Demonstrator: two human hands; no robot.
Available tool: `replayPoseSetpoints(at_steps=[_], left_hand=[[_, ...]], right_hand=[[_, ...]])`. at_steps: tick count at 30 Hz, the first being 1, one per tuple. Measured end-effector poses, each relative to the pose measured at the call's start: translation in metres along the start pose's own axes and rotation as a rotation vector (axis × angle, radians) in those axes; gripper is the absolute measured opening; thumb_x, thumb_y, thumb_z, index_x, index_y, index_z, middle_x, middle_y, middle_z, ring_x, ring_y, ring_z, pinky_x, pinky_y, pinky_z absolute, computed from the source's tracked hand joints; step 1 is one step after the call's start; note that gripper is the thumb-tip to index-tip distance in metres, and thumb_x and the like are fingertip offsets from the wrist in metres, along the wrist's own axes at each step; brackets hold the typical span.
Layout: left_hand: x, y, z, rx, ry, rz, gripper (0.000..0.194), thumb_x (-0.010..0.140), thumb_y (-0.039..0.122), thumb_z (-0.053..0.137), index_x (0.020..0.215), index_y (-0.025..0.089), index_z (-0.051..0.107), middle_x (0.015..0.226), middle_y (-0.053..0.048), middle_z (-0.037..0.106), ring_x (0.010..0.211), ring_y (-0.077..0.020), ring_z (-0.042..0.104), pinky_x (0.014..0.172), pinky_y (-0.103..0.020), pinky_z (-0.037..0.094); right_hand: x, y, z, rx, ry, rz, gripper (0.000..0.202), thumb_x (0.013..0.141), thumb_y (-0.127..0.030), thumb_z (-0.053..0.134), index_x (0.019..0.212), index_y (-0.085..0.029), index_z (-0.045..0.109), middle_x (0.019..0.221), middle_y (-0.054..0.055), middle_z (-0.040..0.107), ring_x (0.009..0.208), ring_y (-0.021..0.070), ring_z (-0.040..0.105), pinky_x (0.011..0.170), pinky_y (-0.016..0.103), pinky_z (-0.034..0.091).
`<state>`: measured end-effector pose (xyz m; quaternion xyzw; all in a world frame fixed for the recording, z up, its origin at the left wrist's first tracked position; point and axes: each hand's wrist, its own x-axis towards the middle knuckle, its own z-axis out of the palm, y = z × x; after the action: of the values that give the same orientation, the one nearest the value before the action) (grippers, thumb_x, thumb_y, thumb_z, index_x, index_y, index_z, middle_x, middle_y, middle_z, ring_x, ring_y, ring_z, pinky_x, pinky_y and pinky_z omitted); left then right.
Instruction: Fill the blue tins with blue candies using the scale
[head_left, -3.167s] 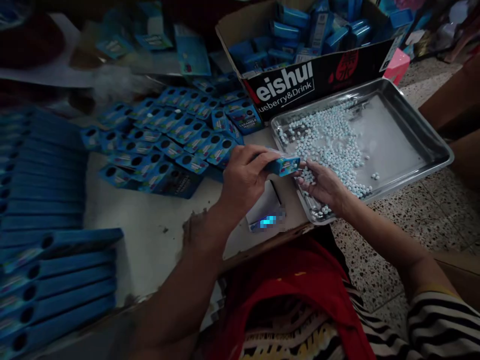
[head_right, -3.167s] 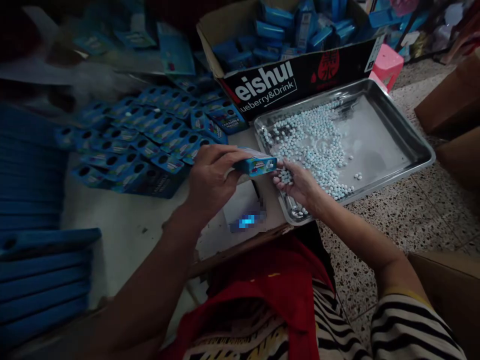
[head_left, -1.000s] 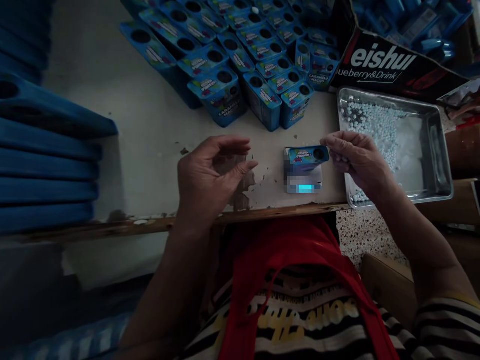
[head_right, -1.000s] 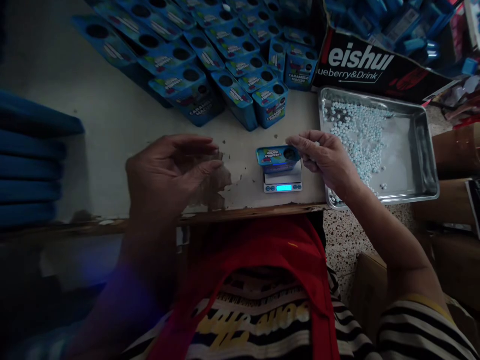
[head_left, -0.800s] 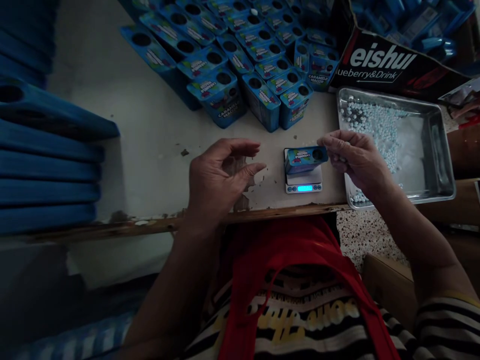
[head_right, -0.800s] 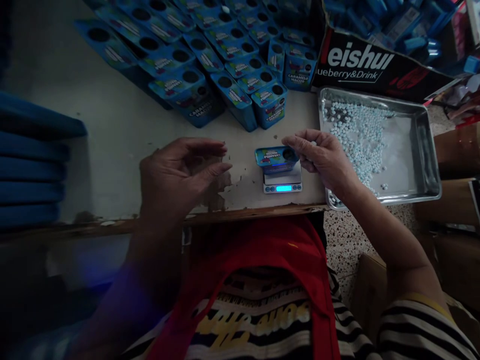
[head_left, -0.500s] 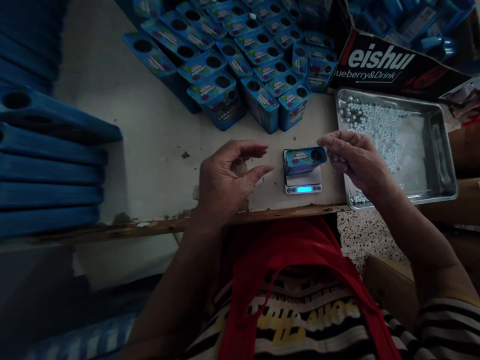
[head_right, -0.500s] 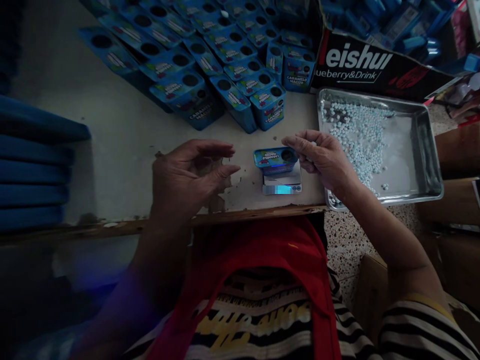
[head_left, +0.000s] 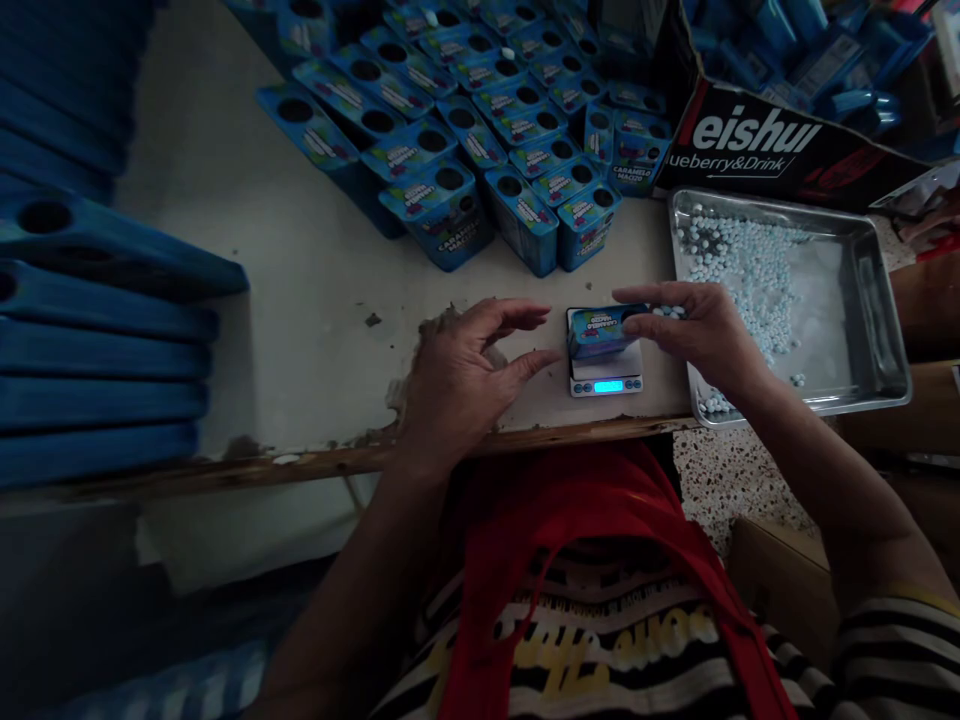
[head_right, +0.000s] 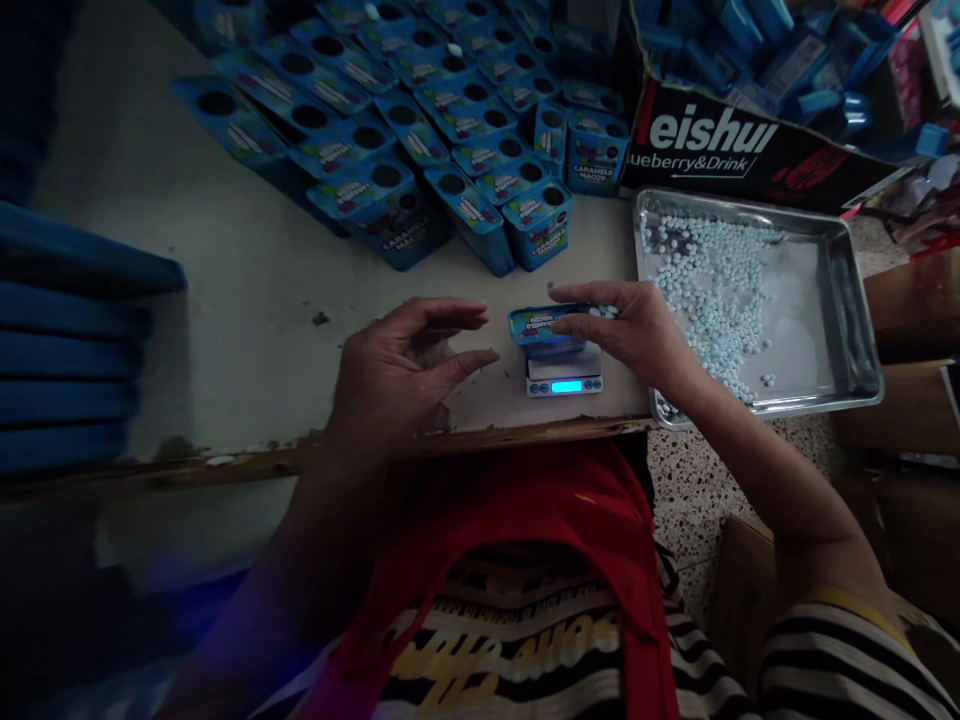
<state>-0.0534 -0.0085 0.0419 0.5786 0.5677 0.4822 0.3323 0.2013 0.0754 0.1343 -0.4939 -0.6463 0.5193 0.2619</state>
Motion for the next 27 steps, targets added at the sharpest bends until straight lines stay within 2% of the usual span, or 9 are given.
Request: replayPoseSetpoints(at_steps=[3,7,11,14,16,18,20,23,27], left_hand=[[-0.002,-0.002,0.000,0.005,-0.013,-0.026,0.043,0.093,0.041,0.093,0.133,0.033,0.080,0.130,-0.004,0.084,0.123,-0.0281,0.081,0.119,-0.049,0.065],[0.001,0.001,-0.001,0.034,-0.023,-0.026,0.043,0.094,0.042,0.092,0.133,0.033,0.080,0.134,-0.006,0.083,0.125,-0.0299,0.080,0.120,-0.051,0.064],[0.012,0.018,0.001,0.062,-0.023,0.047,0.042,0.093,0.043,0.094,0.132,0.032,0.080,0.132,-0.008,0.084,0.124,-0.0310,0.080,0.117,-0.050,0.065],[0.018,0.033,0.001,0.086,-0.031,0.091,0.041,0.094,0.042,0.093,0.132,0.033,0.080,0.131,-0.007,0.083,0.124,-0.0306,0.080,0.118,-0.049,0.065],[0.017,0.039,-0.001,0.096,-0.017,0.093,0.039,0.096,0.040,0.092,0.132,0.033,0.081,0.131,-0.007,0.083,0.124,-0.0293,0.080,0.118,-0.047,0.065],[0.014,0.040,-0.005,0.098,0.016,0.096,0.037,0.097,0.041,0.092,0.131,0.031,0.081,0.129,-0.006,0.083,0.122,-0.0283,0.080,0.116,-0.046,0.065],[0.011,0.037,-0.008,0.097,0.039,0.103,0.038,0.095,0.043,0.093,0.128,0.029,0.081,0.126,-0.006,0.084,0.119,-0.0279,0.081,0.113,-0.045,0.067],[0.010,0.035,-0.010,0.110,0.028,0.118,0.044,0.093,0.042,0.096,0.131,0.029,0.080,0.127,-0.005,0.083,0.121,-0.0277,0.080,0.113,-0.043,0.067],[0.022,0.047,0.003,0.275,-0.011,0.179,0.059,0.088,0.031,0.101,0.141,0.031,0.075,0.137,-0.006,0.077,0.133,-0.0318,0.073,0.124,-0.047,0.059]], right_hand=[[-0.004,0.000,-0.001,0.000,-0.005,-0.017,0.040,0.077,-0.039,0.102,0.111,-0.019,0.093,0.093,0.005,0.081,0.088,0.0211,0.071,0.073,0.032,0.056],[-0.001,-0.005,-0.017,0.170,0.085,0.025,0.033,0.084,-0.043,0.099,0.107,-0.020,0.091,0.070,-0.001,0.064,0.064,0.0134,0.054,0.052,0.026,0.039],[0.037,-0.006,-0.039,0.234,0.127,-0.054,0.030,0.088,-0.048,0.096,0.100,-0.023,0.086,0.068,-0.002,0.058,0.061,0.0139,0.050,0.048,0.026,0.031],[0.086,-0.005,-0.044,-0.001,0.078,-0.169,0.026,0.093,-0.047,0.091,0.107,-0.025,0.085,0.076,0.001,0.068,0.077,0.0211,0.066,0.060,0.029,0.046],[0.116,-0.006,-0.042,-0.308,0.047,-0.260,0.020,0.098,-0.037,0.087,0.114,-0.025,0.085,0.093,0.005,0.079,0.099,0.0273,0.074,0.079,0.035,0.056],[0.136,-0.008,-0.041,-0.657,-0.006,-0.327,0.021,0.100,-0.023,0.083,0.121,-0.023,0.084,0.114,0.009,0.085,0.115,0.0317,0.075,0.100,0.042,0.056],[0.146,-0.010,-0.041,-0.915,-0.059,-0.351,0.026,0.102,-0.016,0.079,0.127,-0.023,0.083,0.125,0.010,0.085,0.122,0.0342,0.075,0.110,0.046,0.052],[0.147,-0.011,-0.037,-1.060,-0.092,-0.370,0.023,0.108,-0.020,0.077,0.130,-0.026,0.083,0.129,0.009,0.085,0.125,0.0331,0.076,0.108,0.043,0.052],[0.144,-0.003,-0.022,-1.155,-0.091,-0.315,0.017,0.113,-0.020,0.071,0.127,-0.017,0.082,0.131,0.011,0.084,0.126,0.0282,0.076,0.102,0.037,0.049]])
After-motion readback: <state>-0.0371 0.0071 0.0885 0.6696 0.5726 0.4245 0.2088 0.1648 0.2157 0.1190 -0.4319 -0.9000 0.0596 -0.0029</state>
